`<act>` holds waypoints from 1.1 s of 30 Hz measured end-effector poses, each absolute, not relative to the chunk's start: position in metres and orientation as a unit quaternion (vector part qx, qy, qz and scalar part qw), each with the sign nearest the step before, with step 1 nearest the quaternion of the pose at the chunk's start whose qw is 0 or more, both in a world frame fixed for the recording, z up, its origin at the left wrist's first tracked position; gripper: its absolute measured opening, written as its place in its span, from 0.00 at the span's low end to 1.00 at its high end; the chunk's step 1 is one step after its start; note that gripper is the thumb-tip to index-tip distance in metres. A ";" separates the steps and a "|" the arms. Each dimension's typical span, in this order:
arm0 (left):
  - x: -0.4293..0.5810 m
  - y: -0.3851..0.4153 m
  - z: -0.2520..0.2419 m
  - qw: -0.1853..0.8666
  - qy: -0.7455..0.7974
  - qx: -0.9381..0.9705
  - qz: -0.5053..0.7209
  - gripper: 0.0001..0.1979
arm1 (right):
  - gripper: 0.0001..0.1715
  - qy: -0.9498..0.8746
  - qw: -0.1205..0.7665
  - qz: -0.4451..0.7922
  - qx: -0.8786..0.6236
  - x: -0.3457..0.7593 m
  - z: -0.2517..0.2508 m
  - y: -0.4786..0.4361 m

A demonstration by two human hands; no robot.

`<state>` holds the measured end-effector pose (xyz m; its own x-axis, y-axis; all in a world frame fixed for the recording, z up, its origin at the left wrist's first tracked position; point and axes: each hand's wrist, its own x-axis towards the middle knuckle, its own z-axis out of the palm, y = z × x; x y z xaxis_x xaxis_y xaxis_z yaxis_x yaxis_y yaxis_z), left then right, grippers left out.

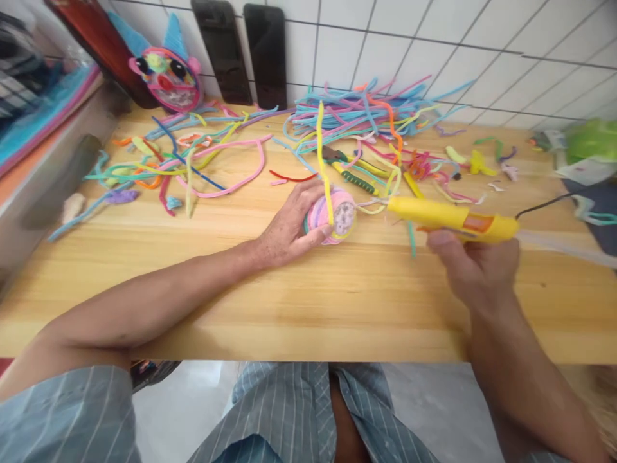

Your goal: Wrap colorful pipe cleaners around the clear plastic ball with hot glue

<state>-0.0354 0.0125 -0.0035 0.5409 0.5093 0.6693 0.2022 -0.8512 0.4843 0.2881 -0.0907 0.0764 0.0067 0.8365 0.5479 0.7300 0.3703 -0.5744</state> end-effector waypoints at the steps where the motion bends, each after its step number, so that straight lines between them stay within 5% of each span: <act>1: -0.036 0.012 -0.003 0.181 0.214 0.858 0.431 0.34 | 0.16 -0.670 0.456 0.066 -0.583 0.297 0.080 -0.089; 4: -0.037 0.009 -0.002 0.190 0.226 0.855 0.426 0.34 | 0.22 -0.571 0.481 0.061 -0.662 0.335 0.090 -0.082; 9: -0.038 0.006 0.003 0.201 0.236 0.851 0.423 0.33 | 0.14 -0.396 0.423 0.039 -0.814 0.416 0.074 -0.076; 16: -0.040 0.020 -0.010 0.204 0.192 0.842 0.460 0.40 | 0.15 -0.316 0.352 0.014 -0.881 0.500 0.020 -0.072; 20: -0.042 0.030 -0.019 0.237 0.159 0.845 0.452 0.46 | 0.25 -0.347 0.334 -0.024 -0.876 0.520 0.015 -0.071; 26: -0.034 0.011 -0.005 0.196 0.217 0.843 0.452 0.35 | 0.39 -0.393 0.330 -0.113 -0.851 0.486 0.043 -0.110; 30: -0.029 0.010 -0.003 0.176 0.213 0.851 0.447 0.33 | 0.15 -0.494 0.326 -0.059 -0.804 0.408 0.075 -0.125; 33: -0.028 0.013 -0.007 0.170 0.200 0.849 0.459 0.34 | 0.16 -0.611 0.333 0.120 -0.708 0.327 0.100 -0.106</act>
<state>-0.0278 0.0127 -0.0071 0.4986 0.4956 0.7112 0.1828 -0.8621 0.4727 0.3274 -0.1060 0.0999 0.2240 0.9454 0.2368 0.7850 -0.0310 -0.6187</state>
